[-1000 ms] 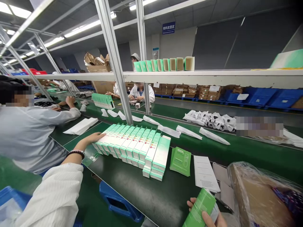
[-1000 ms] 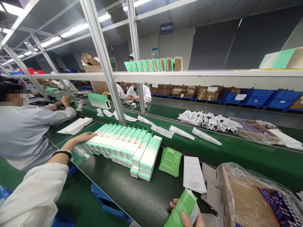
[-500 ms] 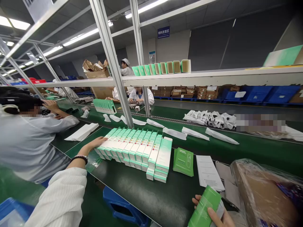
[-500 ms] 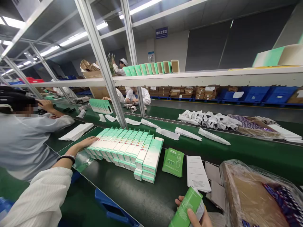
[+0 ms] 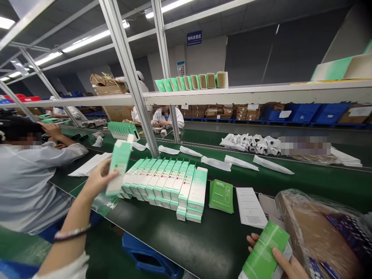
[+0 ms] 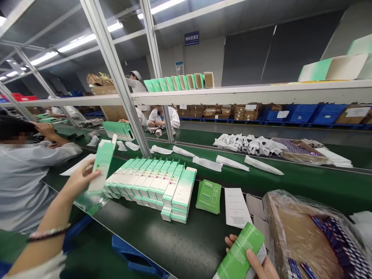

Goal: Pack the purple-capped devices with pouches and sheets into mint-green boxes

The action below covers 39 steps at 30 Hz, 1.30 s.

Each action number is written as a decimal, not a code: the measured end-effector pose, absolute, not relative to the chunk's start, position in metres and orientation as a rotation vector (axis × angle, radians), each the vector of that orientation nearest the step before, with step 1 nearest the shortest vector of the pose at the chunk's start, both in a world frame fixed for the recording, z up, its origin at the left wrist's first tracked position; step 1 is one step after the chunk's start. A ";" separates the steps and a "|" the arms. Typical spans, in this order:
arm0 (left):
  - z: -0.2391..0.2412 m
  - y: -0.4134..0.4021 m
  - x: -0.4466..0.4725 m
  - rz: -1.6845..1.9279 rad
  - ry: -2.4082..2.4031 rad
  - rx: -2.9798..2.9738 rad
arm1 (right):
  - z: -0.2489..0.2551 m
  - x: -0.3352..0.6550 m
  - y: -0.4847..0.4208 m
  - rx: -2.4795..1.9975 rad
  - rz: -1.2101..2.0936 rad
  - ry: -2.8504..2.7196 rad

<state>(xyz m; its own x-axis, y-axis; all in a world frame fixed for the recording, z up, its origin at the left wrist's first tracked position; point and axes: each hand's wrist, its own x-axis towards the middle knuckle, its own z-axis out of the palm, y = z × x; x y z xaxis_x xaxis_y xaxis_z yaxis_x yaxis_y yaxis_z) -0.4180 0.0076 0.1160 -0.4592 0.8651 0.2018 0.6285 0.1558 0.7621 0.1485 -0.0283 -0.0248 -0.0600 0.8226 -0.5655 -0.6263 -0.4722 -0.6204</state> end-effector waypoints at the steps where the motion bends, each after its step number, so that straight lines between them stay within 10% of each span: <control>1: 0.110 -0.005 -0.390 1.151 2.140 1.679 | -0.013 0.146 -0.028 -1.114 1.719 -0.270; 13: 0.008 -0.063 -0.149 0.762 1.453 2.636 | 0.055 0.113 0.008 -0.859 1.508 -0.555; 39: -0.026 -0.026 -0.048 1.143 0.968 1.345 | 0.018 0.116 -0.027 -0.992 0.902 -2.045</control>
<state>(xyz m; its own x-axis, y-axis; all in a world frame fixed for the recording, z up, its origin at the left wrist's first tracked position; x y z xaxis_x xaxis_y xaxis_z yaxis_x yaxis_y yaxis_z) -0.0483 -0.0261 -0.0255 0.2098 0.9718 0.1074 -0.0544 -0.0980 0.9937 0.1156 -0.0273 0.0183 -0.4767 0.8360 0.2717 0.3630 0.4687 -0.8053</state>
